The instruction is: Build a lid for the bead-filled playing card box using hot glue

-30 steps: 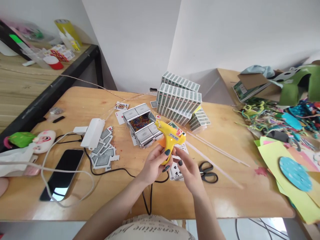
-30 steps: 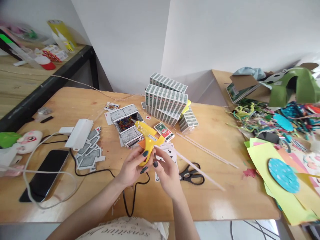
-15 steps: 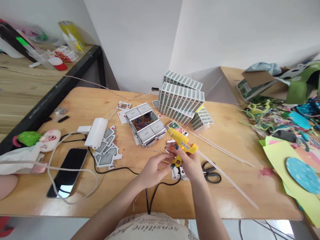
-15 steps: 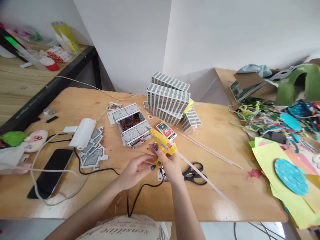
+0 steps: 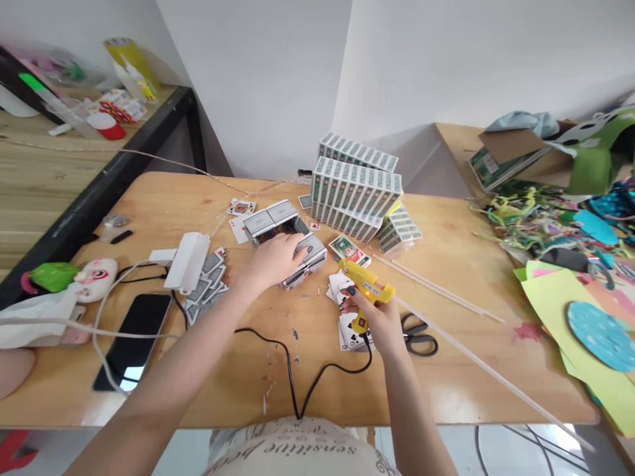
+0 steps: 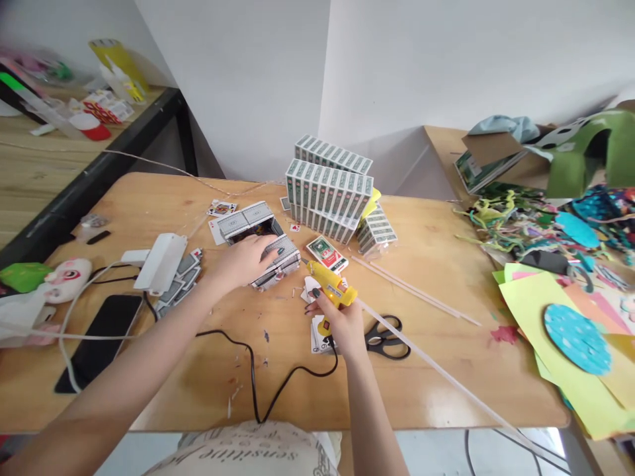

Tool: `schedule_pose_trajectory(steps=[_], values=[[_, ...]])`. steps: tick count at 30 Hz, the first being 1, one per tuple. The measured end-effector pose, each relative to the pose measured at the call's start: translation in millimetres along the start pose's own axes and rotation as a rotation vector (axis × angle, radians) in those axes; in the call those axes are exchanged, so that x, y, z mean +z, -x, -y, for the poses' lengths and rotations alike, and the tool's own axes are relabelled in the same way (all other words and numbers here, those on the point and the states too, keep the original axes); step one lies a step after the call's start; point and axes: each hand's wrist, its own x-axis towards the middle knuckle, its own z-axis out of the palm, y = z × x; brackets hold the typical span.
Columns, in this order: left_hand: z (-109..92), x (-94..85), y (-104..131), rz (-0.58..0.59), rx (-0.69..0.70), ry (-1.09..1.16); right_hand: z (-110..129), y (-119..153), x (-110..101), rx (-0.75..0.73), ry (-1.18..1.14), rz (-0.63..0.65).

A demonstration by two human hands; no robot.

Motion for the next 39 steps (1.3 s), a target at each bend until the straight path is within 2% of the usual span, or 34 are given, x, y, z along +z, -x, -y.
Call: schedule_pose_trajectory(steps=[4,9,12,24,30,39], values=[[9.1,5.8,-6.6,0.119,-0.100,0.147,-10.6,-5.5,3.5,-0.051,-0.003,-0.009],[14.9,8.5,-14.1,0.107,-0.143,0.306,-24.7,-18.8,7.6,-0.132,0.103,-0.078],[16.2,10.5,-17.3,0.126,-0.174,0.314,-28.2,-22.4,8.8,-0.168,0.170,-0.093],[19.2,14.5,-18.6,0.110,-0.177,0.331,-31.8,-28.9,12.6,-0.181,0.155,-0.130],[22.5,19.6,-21.3,0.117,-0.225,0.399,-35.9,-30.0,11.9,-0.192,0.183,-0.147],[20.5,17.0,-20.1,0.108,-0.212,0.347,-34.0,-29.5,13.3,-0.201,0.194,-0.167]])
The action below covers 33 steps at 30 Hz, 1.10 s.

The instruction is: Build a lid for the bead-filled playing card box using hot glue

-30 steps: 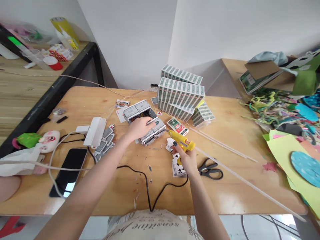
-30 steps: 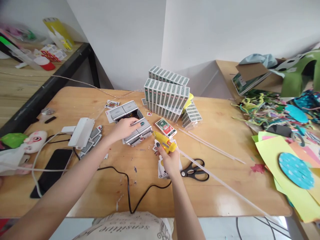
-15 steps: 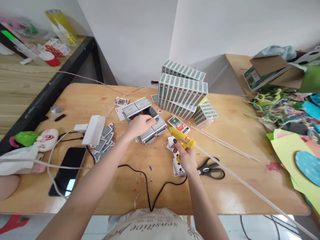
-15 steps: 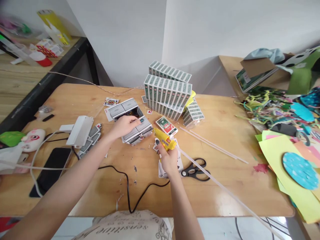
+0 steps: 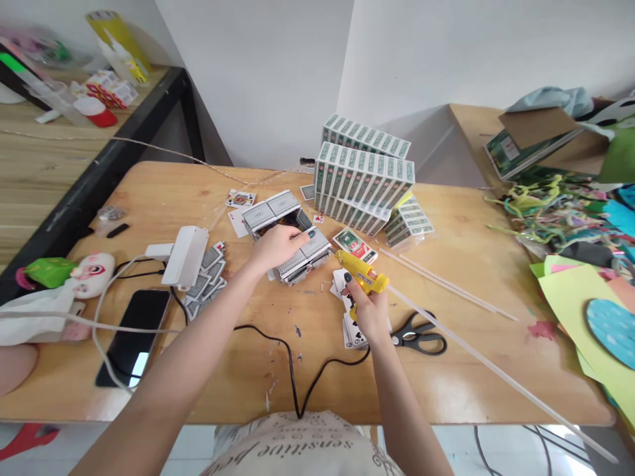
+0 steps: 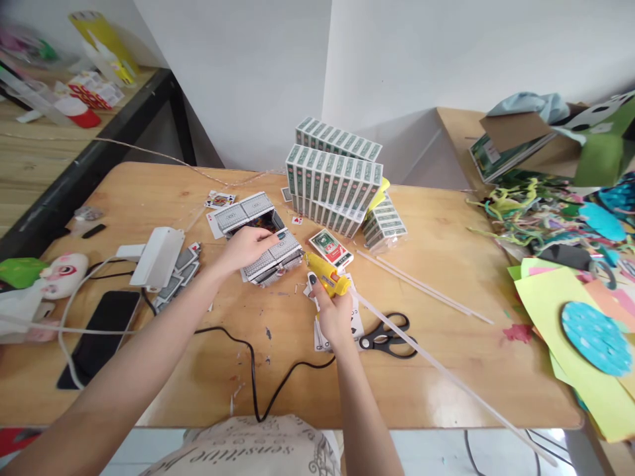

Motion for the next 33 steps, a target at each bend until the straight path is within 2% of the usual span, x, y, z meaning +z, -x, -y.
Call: schedule_pose_trajectory(steps=[13,33], values=[[1.4,1.5,-0.1,-0.013,-0.006,0.006,-2.9,0.4,-0.2,0.012,0.004,0.000],[0.0,2.4,-0.5,-0.028,-0.016,0.019,10.6,8.1,3.6,0.001,0.030,0.034]])
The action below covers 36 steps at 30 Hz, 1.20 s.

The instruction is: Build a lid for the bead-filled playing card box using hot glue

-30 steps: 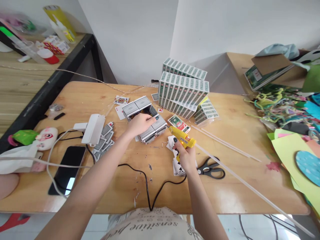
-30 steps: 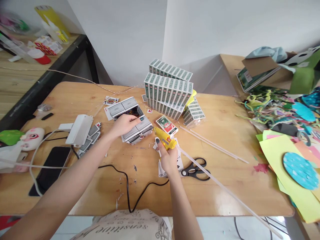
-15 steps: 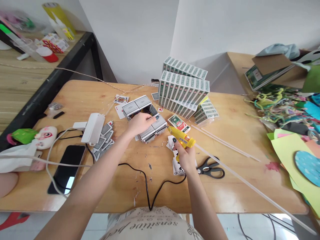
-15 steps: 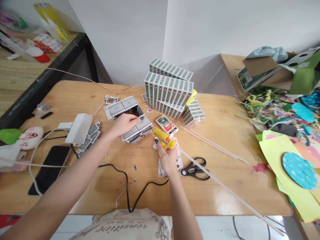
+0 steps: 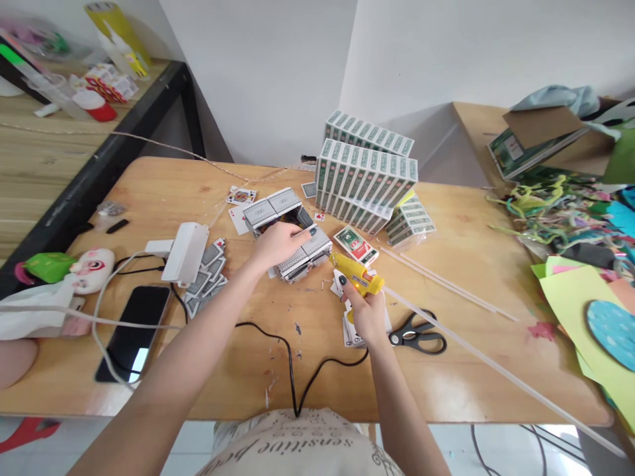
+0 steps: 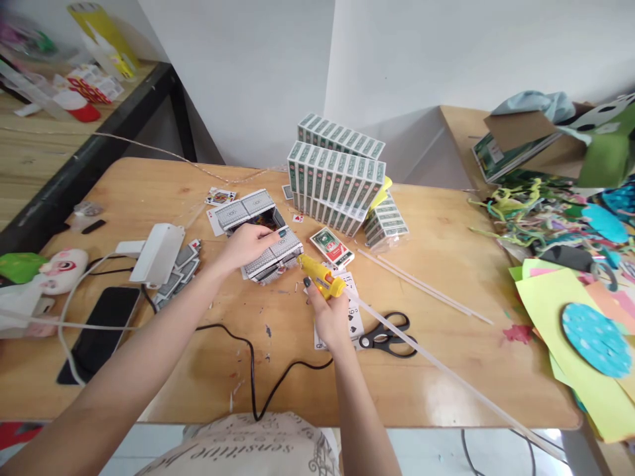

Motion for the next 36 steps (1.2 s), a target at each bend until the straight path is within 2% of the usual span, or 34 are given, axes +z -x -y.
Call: schedule_pose_trajectory(steps=[12,19,36], values=[[0.2,1.1,-1.8,-0.004,-0.032,0.020,2.0,-1.7,1.1,0.007,-0.018,-0.009],[3.8,2.4,-4.0,0.005,-0.008,0.022,-3.2,1.7,2.6,-0.001,0.006,0.013],[8.4,5.5,-5.2,0.004,0.020,0.058,4.5,4.0,3.5,0.024,0.002,0.009]])
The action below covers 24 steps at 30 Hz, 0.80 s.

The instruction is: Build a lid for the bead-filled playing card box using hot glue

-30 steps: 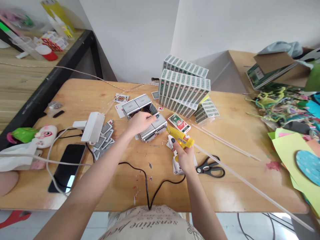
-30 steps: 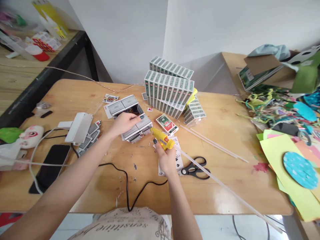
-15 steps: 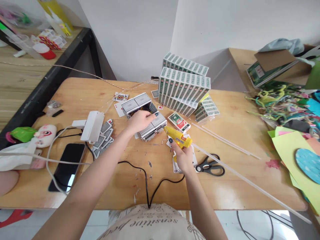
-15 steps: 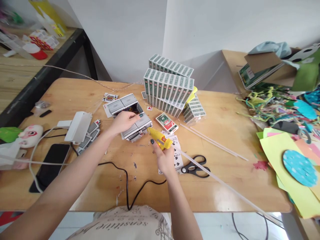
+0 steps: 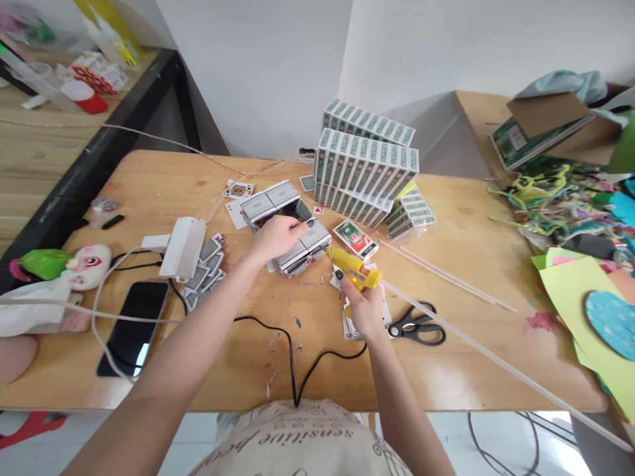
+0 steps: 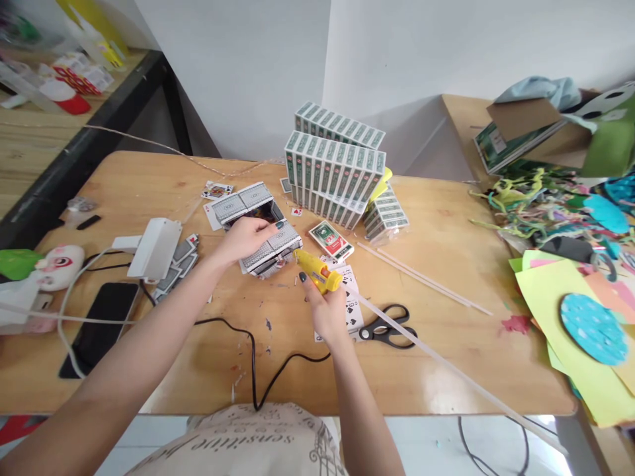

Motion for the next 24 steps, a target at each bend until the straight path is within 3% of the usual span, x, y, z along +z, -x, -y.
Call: schedule_pose_trajectory(steps=[24], values=[[0.0,0.4,-1.6,0.030,-0.019,0.000,-7.3,3.7,3.2,0.004,-0.006,-0.011]])
